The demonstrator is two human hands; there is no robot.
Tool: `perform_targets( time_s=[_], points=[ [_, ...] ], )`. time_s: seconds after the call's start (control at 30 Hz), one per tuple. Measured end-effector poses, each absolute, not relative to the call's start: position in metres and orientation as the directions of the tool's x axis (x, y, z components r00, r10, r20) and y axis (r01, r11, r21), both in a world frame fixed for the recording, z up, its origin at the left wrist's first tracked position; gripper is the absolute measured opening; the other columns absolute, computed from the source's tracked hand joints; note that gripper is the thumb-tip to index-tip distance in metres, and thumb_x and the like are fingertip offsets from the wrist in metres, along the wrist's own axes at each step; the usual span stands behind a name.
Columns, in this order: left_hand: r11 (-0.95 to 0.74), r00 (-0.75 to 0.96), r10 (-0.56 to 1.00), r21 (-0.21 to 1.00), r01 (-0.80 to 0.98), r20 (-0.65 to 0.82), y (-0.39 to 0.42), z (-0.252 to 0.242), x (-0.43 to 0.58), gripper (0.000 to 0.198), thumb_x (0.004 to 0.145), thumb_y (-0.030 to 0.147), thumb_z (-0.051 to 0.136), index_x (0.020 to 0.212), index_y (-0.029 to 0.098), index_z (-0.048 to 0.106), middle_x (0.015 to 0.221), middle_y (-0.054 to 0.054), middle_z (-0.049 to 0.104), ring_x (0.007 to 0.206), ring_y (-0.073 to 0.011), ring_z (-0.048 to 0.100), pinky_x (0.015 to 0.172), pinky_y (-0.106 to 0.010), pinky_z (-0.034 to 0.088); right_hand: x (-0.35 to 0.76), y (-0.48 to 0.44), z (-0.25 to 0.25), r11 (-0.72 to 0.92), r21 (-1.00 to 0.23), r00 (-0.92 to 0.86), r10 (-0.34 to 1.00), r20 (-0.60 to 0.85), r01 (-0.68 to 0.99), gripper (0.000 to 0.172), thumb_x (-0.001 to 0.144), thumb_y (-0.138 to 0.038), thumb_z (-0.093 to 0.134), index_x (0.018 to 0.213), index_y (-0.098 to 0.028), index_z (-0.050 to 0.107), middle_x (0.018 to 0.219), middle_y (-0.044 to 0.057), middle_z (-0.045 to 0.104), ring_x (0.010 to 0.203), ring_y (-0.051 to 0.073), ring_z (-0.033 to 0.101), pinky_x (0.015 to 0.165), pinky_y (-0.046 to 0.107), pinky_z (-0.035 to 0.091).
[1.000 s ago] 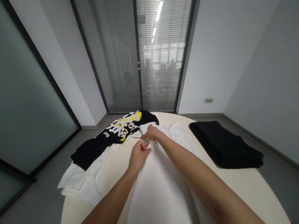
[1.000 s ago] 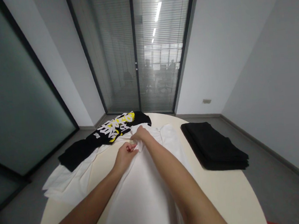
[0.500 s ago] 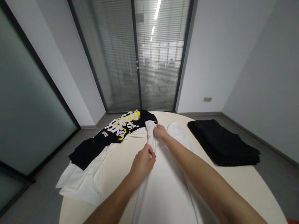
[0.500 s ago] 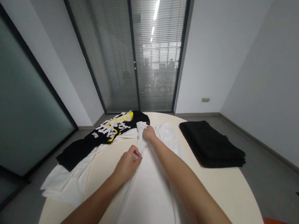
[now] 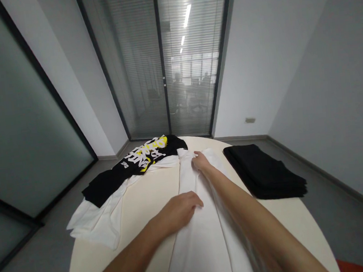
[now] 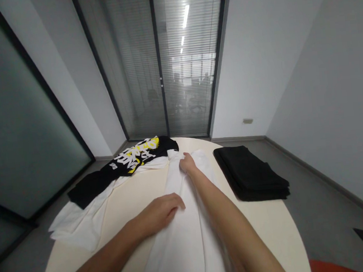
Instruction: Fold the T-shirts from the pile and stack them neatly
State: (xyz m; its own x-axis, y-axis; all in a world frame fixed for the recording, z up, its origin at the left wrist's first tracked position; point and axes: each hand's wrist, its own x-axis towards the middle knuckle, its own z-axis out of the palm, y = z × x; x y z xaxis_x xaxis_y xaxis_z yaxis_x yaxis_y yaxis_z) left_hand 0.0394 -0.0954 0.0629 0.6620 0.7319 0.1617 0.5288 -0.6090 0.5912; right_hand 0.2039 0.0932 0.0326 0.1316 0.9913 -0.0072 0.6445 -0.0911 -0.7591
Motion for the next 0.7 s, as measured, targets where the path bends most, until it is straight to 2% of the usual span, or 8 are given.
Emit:
perform_targets(
  time_s=[0.1, 0.27, 0.43, 0.53, 0.7],
  points=[
    [-0.704, 0.767, 0.625, 0.526, 0.477, 0.141, -0.106, 0.07, 0.023, 0.037, 0.085, 0.001, 0.048, 0.105, 0.023, 0.071, 0.125, -0.004, 0.065, 0.115, -0.0188, 0.061, 0.1, -0.029, 0.046, 0.206, 0.088, 0.035, -0.089, -0.779, 0.088, 0.995, -0.044, 0.62, 0.07, 0.079, -0.016, 0.059, 0.146, -0.009, 0.043, 0.117, 0.012, 0.07, 0.09, 0.018, 0.07, 0.08, 0.026, 0.053],
    [-0.735, 0.795, 0.603, 0.435, 0.52, 0.069, -0.125, 0.079, 0.007, 0.032, 0.085, 0.006, 0.054, 0.1, 0.028, 0.073, 0.11, -0.002, 0.065, 0.103, -0.0183, 0.061, 0.088, -0.028, 0.049, 0.211, 0.069, 0.043, -0.04, -0.758, 0.049, 0.999, -0.011, 0.651, 0.076, 0.075, -0.019, 0.07, 0.146, -0.011, 0.045, 0.137, 0.017, 0.059, 0.116, 0.022, 0.063, 0.099, 0.029, 0.047],
    [-0.742, 0.822, 0.562, 0.496, 0.451, 0.094, -0.139, 0.081, 0.004, 0.024, 0.089, 0.014, 0.059, 0.1, 0.028, 0.074, 0.12, -0.004, 0.062, 0.112, -0.02, 0.059, 0.098, -0.031, 0.046, 0.212, 0.034, 0.05, 0.132, -0.604, -0.095, 0.991, 0.093, 0.786, 0.073, 0.078, -0.026, 0.071, 0.145, -0.014, 0.047, 0.142, 0.016, 0.053, 0.125, 0.025, 0.057, 0.105, 0.033, 0.043],
    [-0.723, 0.828, 0.551, 0.555, 0.412, 0.103, -0.142, 0.078, 0.001, 0.019, 0.089, 0.017, 0.064, 0.099, 0.028, 0.076, 0.126, -0.004, 0.061, 0.117, -0.0208, 0.057, 0.105, -0.033, 0.042, 0.21, 0.017, 0.055, 0.176, -0.543, -0.146, 0.984, 0.097, 0.821, 0.067, 0.08, -0.022, 0.068, 0.144, -0.018, 0.048, 0.146, 0.014, 0.049, 0.125, 0.025, 0.057, 0.103, 0.034, 0.043],
    [-0.659, 0.824, 0.562, 0.639, 0.397, 0.068, -0.144, 0.074, -0.007, 0.031, 0.086, 0.008, 0.059, 0.097, 0.029, 0.078, 0.132, -0.003, 0.059, 0.121, -0.0189, 0.057, 0.105, -0.029, 0.044, 0.212, 0.001, 0.056, 0.161, -0.502, -0.137, 0.987, 0.085, 0.85, 0.056, 0.085, -0.018, 0.06, 0.141, -0.02, 0.051, 0.146, 0.012, 0.048, 0.114, 0.024, 0.062, 0.099, 0.037, 0.045]
  ],
)
